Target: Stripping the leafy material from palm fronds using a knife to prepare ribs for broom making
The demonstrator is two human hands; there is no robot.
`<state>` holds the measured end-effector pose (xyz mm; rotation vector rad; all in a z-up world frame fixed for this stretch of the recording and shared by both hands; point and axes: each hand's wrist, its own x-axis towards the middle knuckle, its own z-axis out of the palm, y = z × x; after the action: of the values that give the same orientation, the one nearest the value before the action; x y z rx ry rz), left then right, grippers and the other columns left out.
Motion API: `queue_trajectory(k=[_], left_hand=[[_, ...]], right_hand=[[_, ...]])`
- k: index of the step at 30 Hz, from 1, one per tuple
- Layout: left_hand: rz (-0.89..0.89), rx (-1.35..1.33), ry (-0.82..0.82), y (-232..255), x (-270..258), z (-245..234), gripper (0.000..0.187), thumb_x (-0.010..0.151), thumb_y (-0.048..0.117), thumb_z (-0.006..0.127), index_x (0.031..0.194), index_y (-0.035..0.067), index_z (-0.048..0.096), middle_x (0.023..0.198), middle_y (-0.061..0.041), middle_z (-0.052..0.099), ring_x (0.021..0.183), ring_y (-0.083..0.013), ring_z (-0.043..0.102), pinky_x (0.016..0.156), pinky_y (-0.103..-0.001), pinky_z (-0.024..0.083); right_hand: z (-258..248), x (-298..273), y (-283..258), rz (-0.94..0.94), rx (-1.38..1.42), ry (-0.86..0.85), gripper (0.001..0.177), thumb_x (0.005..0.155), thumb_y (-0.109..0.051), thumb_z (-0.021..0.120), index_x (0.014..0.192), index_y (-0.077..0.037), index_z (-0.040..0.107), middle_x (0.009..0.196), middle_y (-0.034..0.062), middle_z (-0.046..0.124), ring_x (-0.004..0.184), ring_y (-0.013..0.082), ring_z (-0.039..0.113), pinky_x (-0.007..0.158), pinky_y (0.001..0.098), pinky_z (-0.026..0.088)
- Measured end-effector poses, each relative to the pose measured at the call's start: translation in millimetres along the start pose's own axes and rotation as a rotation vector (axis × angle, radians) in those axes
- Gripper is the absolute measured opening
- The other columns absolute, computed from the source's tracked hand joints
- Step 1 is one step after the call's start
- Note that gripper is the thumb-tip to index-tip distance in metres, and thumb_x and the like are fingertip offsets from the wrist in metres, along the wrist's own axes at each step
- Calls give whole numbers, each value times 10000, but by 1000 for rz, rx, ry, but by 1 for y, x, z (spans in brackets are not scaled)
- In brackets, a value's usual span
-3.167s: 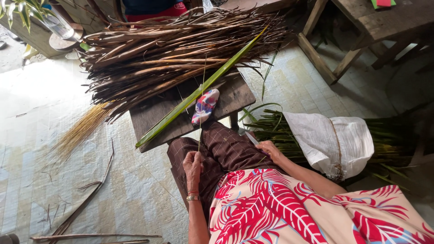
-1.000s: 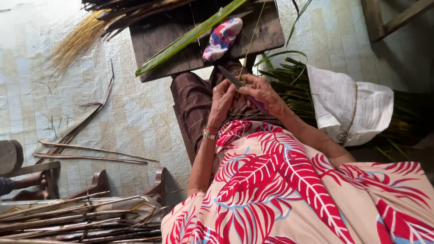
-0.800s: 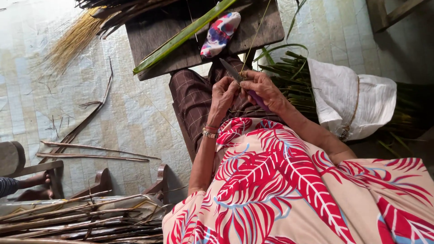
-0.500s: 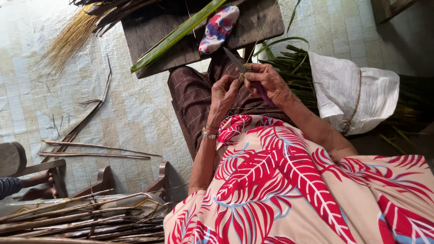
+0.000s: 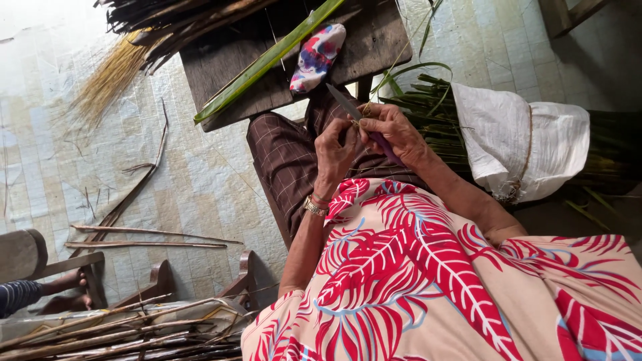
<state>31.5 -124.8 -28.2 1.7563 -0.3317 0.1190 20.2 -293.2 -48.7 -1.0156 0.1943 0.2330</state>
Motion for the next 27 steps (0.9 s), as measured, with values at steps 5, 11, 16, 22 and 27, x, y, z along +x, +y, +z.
queue_trajectory(k=[5,11,16,22,27], left_hand=[[46,61,-11,-13,-5,4,55,908,61,694,906,116,699,751,-120,693,696,-286,715,640,-344,553],[74,69,-32,3,-7,0,44,952,92,683,918,119,691,747,-95,678,691,-262,704,632,-335,547],[86,86,-51,13,-14,-9,45,963,97,678,926,119,691,756,-93,675,679,-263,695,620,-338,537],[79,80,-93,23,-26,-24,44,964,81,672,936,111,687,760,-98,672,656,-256,678,607,-341,525],[80,122,-103,19,-36,-43,32,954,86,698,943,115,695,772,-92,683,658,-255,680,597,-338,522]], right_hand=[[-12,4,-4,-26,62,-8,186,946,17,646,1131,1,651,591,257,585,326,257,525,245,299,372],[-5,-3,-28,-61,115,10,120,944,28,639,1057,4,673,593,229,593,339,242,512,268,291,373],[-12,-4,-46,-84,125,28,98,947,10,646,1034,-5,688,602,217,593,346,228,505,278,278,385],[-30,-3,-68,-107,131,57,78,956,-18,657,1021,-27,700,611,203,602,363,229,529,294,279,402],[-41,-1,-89,-127,163,77,63,962,-10,650,995,-29,700,612,203,600,368,231,540,300,287,416]])
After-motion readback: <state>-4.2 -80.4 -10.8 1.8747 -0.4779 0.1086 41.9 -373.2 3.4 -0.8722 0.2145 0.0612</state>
